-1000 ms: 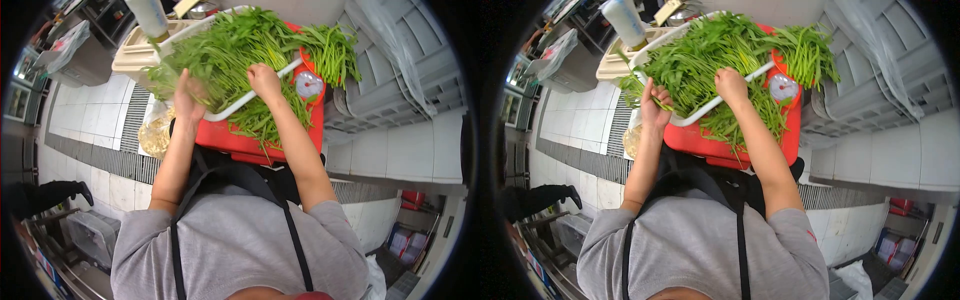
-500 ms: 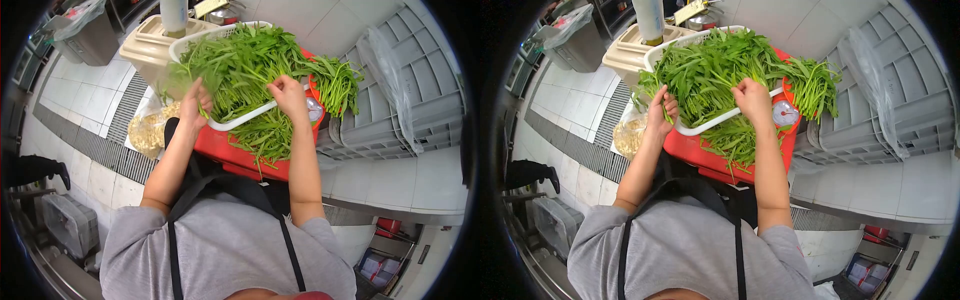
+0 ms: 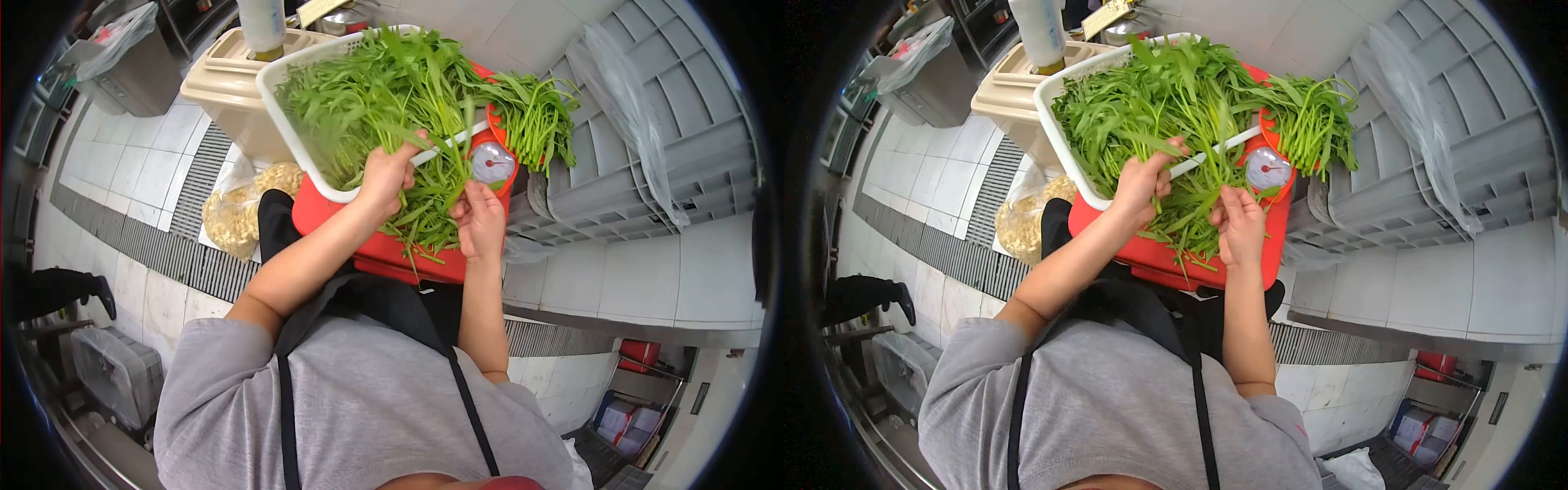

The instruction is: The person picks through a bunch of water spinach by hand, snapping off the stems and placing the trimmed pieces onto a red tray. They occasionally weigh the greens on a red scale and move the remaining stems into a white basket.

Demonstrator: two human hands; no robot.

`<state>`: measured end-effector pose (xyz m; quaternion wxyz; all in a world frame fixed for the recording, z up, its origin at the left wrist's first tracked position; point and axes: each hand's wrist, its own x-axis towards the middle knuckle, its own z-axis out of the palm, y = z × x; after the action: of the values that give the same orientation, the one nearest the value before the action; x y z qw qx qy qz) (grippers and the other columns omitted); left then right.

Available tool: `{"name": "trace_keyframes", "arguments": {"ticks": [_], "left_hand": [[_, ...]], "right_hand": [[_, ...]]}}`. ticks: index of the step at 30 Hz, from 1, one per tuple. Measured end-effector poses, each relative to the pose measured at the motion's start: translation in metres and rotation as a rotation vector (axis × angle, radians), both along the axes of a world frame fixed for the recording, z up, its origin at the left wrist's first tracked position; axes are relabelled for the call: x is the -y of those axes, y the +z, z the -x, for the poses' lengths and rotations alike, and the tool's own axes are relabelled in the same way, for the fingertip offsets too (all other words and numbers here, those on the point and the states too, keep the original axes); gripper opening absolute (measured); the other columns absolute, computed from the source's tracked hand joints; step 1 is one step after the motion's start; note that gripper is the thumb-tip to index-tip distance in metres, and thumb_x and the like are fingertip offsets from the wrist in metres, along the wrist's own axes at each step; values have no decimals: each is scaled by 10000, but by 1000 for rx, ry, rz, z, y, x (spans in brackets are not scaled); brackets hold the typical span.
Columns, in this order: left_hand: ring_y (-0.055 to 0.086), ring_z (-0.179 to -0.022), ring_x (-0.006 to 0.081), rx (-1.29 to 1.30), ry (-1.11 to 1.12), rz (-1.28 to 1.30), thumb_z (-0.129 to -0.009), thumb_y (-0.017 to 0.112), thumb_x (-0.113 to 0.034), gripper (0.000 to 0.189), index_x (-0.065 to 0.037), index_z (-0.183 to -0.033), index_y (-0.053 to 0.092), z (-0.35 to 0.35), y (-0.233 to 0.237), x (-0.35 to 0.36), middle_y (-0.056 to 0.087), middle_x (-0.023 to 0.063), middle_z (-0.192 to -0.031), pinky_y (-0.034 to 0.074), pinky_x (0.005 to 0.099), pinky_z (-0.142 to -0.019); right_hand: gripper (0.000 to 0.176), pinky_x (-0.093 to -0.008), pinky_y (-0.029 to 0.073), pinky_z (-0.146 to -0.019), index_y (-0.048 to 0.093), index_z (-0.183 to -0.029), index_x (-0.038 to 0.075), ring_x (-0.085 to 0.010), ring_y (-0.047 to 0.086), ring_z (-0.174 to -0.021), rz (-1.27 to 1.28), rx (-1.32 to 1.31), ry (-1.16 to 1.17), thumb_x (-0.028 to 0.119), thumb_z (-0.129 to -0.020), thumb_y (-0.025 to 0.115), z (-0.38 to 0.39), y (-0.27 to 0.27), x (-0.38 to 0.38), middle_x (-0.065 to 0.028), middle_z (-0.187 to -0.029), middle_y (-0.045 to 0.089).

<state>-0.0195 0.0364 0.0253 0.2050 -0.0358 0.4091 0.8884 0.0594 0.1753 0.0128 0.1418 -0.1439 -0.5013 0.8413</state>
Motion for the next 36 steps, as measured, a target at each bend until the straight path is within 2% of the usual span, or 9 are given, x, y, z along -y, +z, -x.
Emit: {"name": "trace_keyframes", "arguments": {"ticks": [10, 13, 16, 20, 23, 30, 32, 33, 36], "left_hand": [[291, -392, 39, -14, -74, 183, -732, 660, -229, 225, -43, -832, 585, 7, -1, -19, 475, -37, -600, 240, 203, -375], [299, -368, 53, -77, -108, 253, -713, 680, -173, 189, -41, -807, 582, 13, -5, -18, 543, 0, -574, 242, 199, -366], [329, -381, 52, -88, -46, 254, -705, 689, -162, 185, -42, -799, 585, 5, 8, -19, 499, -30, -551, 245, 192, -361], [346, -387, 54, -117, -1, 296, -708, 683, -150, 167, -46, -798, 587, 4, -7, -30, 478, -43, -544, 254, 188, -360], [358, -406, 50, -86, 31, 246, -707, 685, -151, 165, -51, -795, 588, 5, -9, -27, 497, -37, -578, 266, 192, -368], [312, -432, 41, -2, 343, 203, -713, 681, -163, 197, -52, -824, 562, 38, -16, 5, 532, -7, -713, 250, 192, -389], [310, -436, 37, -55, 312, 184, -719, 677, -162, 189, -55, -822, 561, 41, -12, 16, 535, -15, -713, 245, 196, -388], [307, -435, 35, -96, 280, 210, -720, 676, -154, 181, -54, -819, 562, 39, -9, 18, 535, -19, -715, 240, 193, -386], [298, -431, 31, -133, 231, 231, -718, 676, -127, 158, -50, -810, 571, 29, -8, 14, 539, -29, -720, 227, 184, -384]], "right_hand": [[145, -224, 407, -517, 538, -855, 57, -86, 457, -532, 215, -13, 182, 201, -855, 518, -2, -24, -4, -42, -723, 561], [164, -222, 415, -557, 543, -903, 40, -87, 483, -572, 112, 43, 269, 195, -853, 521, 3, -28, 0, -47, -761, 574], [236, -200, 400, -606, 546, -977, 0, -82, 531, -656, -109, 89, 63, 168, -813, 575, 15, -18, 3, -46, -793, 596], [230, -205, 405, -669, 578, -950, -12, -89, 545, -714, -372, 17, 251, 112, -763, 628, 34, -11, 2, -52, -846, 601], [128, -228, 429, -627, 578, -879, 29, -103, 553, -689, 26, -30, -17, 87, -772, 616, 41, -8, 9, -30, -786, 598], [235, -240, 445, -682, 582, -938, -18, -135, 568, -729, -7, -133, -65, 91, -739, 642, 25, -32, -9, -77, -858, 612], [351, -272, 446, -706, 569, -988, -27, -187, 577, -725, -979, 254, 64, 131, -692, 670, 18, -37, -30, -109, -834, 608], [402, -313, 448, -673, 566, -1003, -27, -242, 577, -682, -1707, -78, -224, 155, -661, 670, 19, -35, -27, -119, -757, 598], [291, -306, 420, -553, 598, -937, -13, -233, 538, -576, -1456, -41, -202, 134, -692, 648, 27, -3, -12, -121, -670, 578]]}}
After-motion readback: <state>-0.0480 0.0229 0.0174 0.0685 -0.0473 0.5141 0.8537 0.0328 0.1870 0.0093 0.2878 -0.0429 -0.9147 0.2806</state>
